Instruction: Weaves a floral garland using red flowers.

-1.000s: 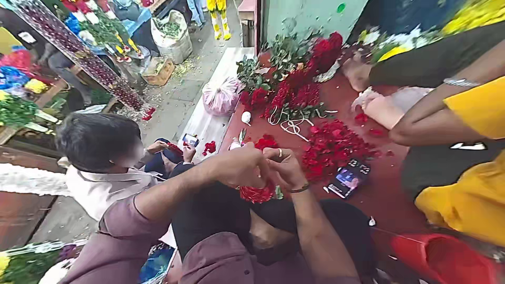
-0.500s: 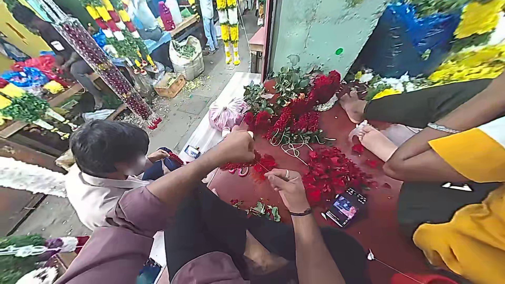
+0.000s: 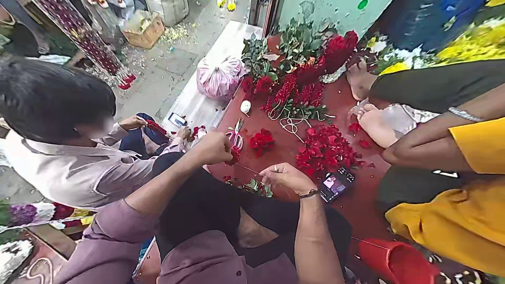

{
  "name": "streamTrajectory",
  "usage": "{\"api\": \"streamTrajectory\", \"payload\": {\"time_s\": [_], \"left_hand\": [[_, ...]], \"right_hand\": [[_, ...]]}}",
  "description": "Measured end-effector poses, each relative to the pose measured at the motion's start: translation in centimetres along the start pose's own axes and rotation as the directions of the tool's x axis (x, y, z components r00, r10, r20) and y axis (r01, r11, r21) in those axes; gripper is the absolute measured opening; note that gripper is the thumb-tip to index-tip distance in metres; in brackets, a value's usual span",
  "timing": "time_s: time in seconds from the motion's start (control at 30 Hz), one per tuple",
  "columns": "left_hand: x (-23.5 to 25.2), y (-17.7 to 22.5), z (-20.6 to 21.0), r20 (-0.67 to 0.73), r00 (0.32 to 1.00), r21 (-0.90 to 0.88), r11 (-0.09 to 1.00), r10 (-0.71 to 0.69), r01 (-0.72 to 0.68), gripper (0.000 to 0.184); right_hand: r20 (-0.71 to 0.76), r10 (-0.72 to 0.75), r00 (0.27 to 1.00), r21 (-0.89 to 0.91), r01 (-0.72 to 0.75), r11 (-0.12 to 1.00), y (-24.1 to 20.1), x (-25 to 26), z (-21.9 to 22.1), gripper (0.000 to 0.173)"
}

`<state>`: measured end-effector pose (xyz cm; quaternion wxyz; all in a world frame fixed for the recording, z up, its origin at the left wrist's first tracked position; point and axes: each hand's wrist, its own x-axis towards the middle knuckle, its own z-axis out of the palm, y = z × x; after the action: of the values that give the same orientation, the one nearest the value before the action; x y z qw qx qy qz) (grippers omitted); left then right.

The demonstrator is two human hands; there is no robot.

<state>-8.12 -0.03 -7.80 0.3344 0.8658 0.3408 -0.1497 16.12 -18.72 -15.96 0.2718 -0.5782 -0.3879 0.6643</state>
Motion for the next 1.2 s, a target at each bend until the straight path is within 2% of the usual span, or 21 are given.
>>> {"api": "streamTrajectory", "payload": {"time_s": [0.07,0.13,0.17,0.23,0.33,0.5,0.6,0.7,0.77,0.83,0.9,0.97,1.0,1.03,1.07,1.13,1.2], "left_hand": [[-0.2,-1.6,0.6,-0.062,0.993,-0.081,0.992,-0.101,0.096,0.018],[-0.4,-3.3,1.3,-0.101,0.972,-0.233,0.955,-0.211,0.183,0.019],[-0.5,-4.1,1.7,-0.104,0.964,-0.299,0.932,-0.244,0.204,0.019],[-0.7,-5.3,2.4,-0.092,0.959,-0.403,0.890,-0.269,0.211,0.021],[-0.2,-6.5,2.6,-0.032,0.971,-0.428,0.881,-0.238,0.202,0.019],[-0.9,-5.6,3.3,-0.116,0.969,-0.445,0.884,-0.217,0.145,0.018],[-1.0,-5.9,3.2,-0.105,0.969,-0.447,0.881,-0.225,0.156,0.018],[-1.6,-5.8,3.3,-0.154,0.964,-0.465,0.877,-0.217,0.123,0.017],[-1.1,-5.9,3.1,-0.127,0.969,-0.463,0.877,-0.211,0.131,0.017],[0.2,-6.3,2.8,-0.039,0.973,-0.463,0.867,-0.227,0.183,0.018],[0.0,-6.2,3.3,-0.046,0.968,-0.502,0.844,-0.246,0.190,0.019],[-1.2,-5.5,3.8,-0.073,0.962,-0.576,0.799,-0.264,0.176,0.019],[-1.8,-5.0,3.8,-0.057,0.963,-0.619,0.765,-0.265,0.175,0.016],[-2.4,-4.6,3.7,-0.044,0.964,-0.664,0.728,-0.263,0.169,0.015],[-2.7,-4.2,3.7,-0.029,0.965,-0.711,0.684,-0.262,0.164,0.015],[-3.2,-3.9,4.1,0.039,0.969,-0.795,0.579,-0.244,0.178,0.023],[-3.4,-3.8,4.9,0.087,0.973,-0.859,0.479,-0.212,0.181,0.040]], "right_hand": [[-0.266,0.173,0.948,-0.094,-0.205,0.974,2.3,1.9,-0.8,0.025],[-0.521,0.201,0.829,-0.109,-0.299,0.948,4.0,4.0,-1.0,0.022],[-0.591,0.186,0.785,-0.107,-0.305,0.946,4.4,4.9,-1.0,0.019],[-0.642,0.150,0.752,-0.125,-0.295,0.947,4.8,6.8,-0.8,0.014],[-0.669,0.140,0.730,-0.180,-0.343,0.922,5.2,10.0,0.2,0.013],[-0.756,0.218,0.617,-0.209,-0.543,0.813,5.6,13.8,1.9,0.041],[-0.706,0.303,0.640,-0.224,-0.608,0.762,4.8,12.6,2.0,0.036],[-0.663,0.335,0.670,-0.096,-0.520,0.849,6.1,10.6,1.3,0.025],[-0.690,0.311,0.654,-0.077,-0.493,0.867,6.2,9.9,0.9,0.022],[-0.719,0.206,0.663,-0.190,-0.473,0.860,5.7,9.7,0.7,0.024],[-0.653,0.057,0.756,-0.382,-0.393,0.836,6.0,10.6,0.7,0.029],[-0.548,0.029,0.836,-0.530,-0.374,0.761,5.8,11.4,1.3,0.037],[-0.524,0.053,0.850,-0.555,-0.388,0.736,5.6,11.5,1.6,0.039],[-0.519,0.088,0.850,-0.533,-0.403,0.744,5.3,11.3,1.8,0.038],[-0.516,0.118,0.848,-0.452,-0.386,0.804,5.0,11.0,1.9,0.035],[-0.506,0.163,0.847,-0.153,-0.274,0.949,4.4,9.8,2.0,0.026],[-0.493,0.214,0.844,0.183,-0.140,0.973,2.8,8.0,2.5,0.020]]}}
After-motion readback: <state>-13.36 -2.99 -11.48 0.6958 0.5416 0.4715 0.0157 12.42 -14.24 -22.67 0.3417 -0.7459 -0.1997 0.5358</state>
